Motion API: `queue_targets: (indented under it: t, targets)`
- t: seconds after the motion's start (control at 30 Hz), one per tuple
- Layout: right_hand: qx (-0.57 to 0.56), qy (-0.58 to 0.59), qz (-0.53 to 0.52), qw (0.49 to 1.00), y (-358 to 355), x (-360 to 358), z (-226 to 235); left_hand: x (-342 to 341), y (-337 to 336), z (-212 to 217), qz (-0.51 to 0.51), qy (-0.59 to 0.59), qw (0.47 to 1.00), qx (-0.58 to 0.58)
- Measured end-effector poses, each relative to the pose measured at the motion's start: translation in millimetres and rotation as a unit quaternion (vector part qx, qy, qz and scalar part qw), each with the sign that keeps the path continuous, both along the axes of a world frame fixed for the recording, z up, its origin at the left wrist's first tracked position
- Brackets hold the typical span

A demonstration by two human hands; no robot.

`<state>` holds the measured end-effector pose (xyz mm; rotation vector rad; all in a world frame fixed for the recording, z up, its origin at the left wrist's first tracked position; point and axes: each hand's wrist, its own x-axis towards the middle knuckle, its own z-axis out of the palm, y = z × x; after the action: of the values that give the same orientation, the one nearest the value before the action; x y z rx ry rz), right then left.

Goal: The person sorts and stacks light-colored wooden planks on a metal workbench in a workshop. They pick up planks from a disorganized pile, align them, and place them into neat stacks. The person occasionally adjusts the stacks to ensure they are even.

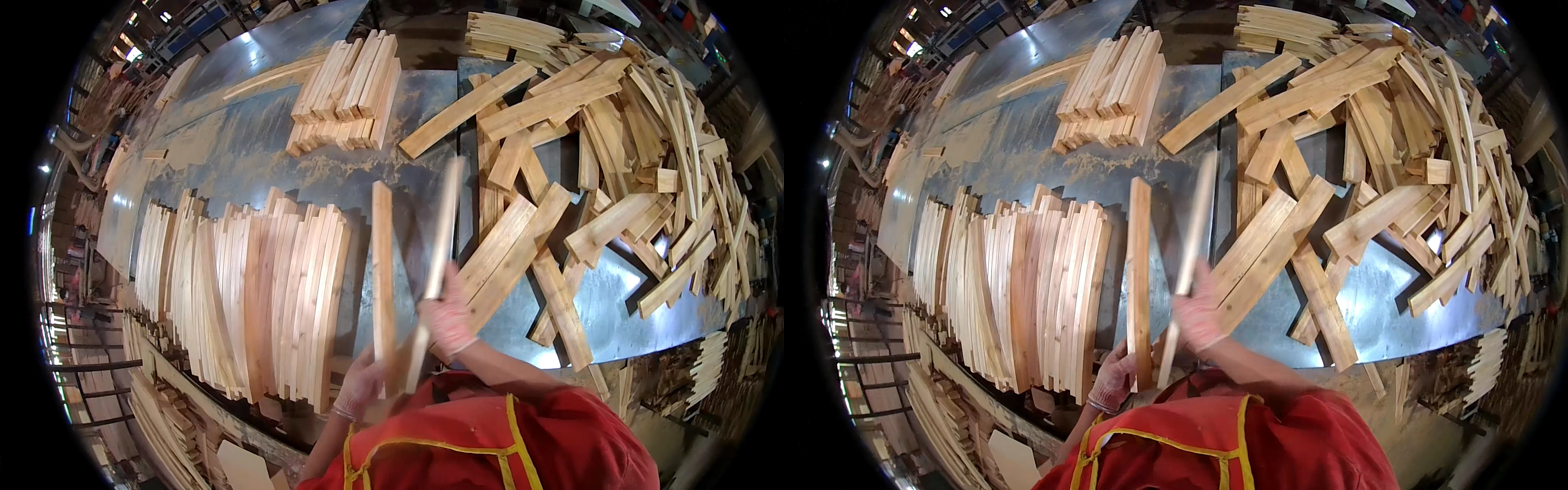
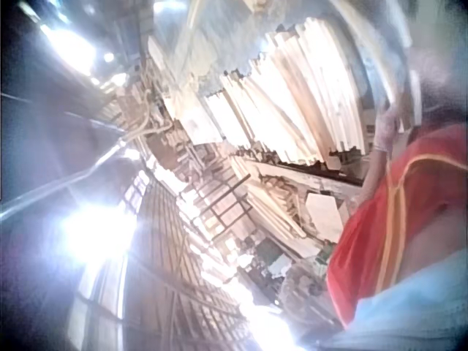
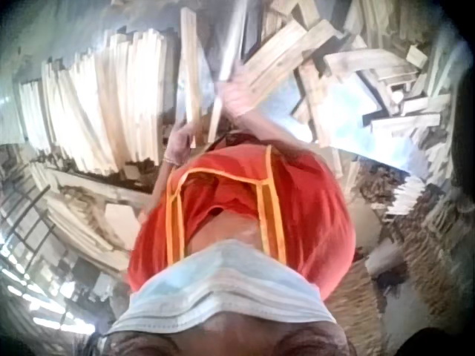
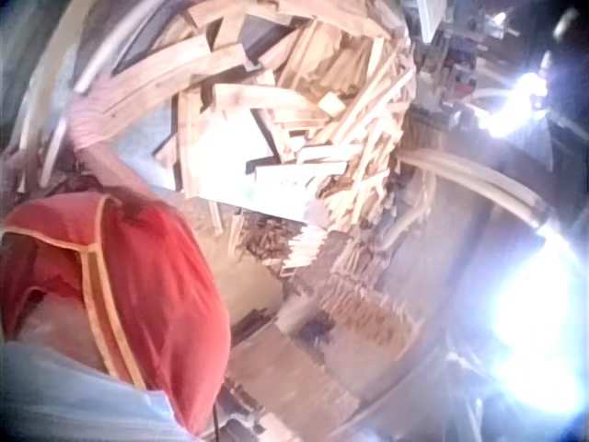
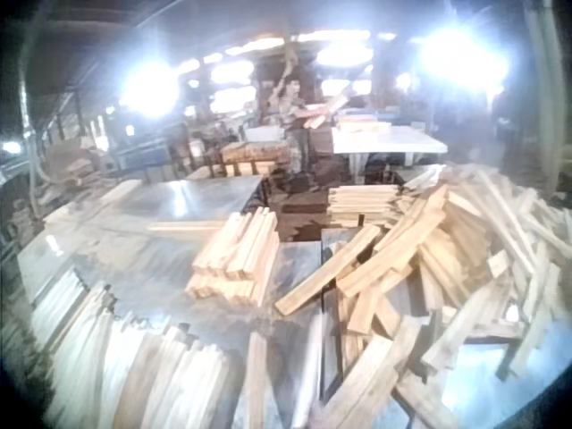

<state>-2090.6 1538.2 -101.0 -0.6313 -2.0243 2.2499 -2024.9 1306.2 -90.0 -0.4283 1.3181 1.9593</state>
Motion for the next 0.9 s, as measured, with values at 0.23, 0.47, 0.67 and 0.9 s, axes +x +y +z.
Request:
queue_targets:
  t: [0.23,0.47,0.67,0.9]
  targets:
    - [0.122,-0.218,0.445,0.860,-124,-18,13,19,-52,19,-0.306,0.298,0.540,-0.725]
    - [0.153,-0.014,0.037,0.987,1,16,-31,15,-62,-16,-0.269,0.449,0.520,-0.675]
    - [-0.033,-0.178,-0.319,0.930,110,42,-64,-31,78,-49,-0.338,0.415,0.623,-0.570]
    - [-0.187,-0.136,-0.119,0.966,91,69,-68,-46,99,8,-0.296,0.339,0.788,-0.421]
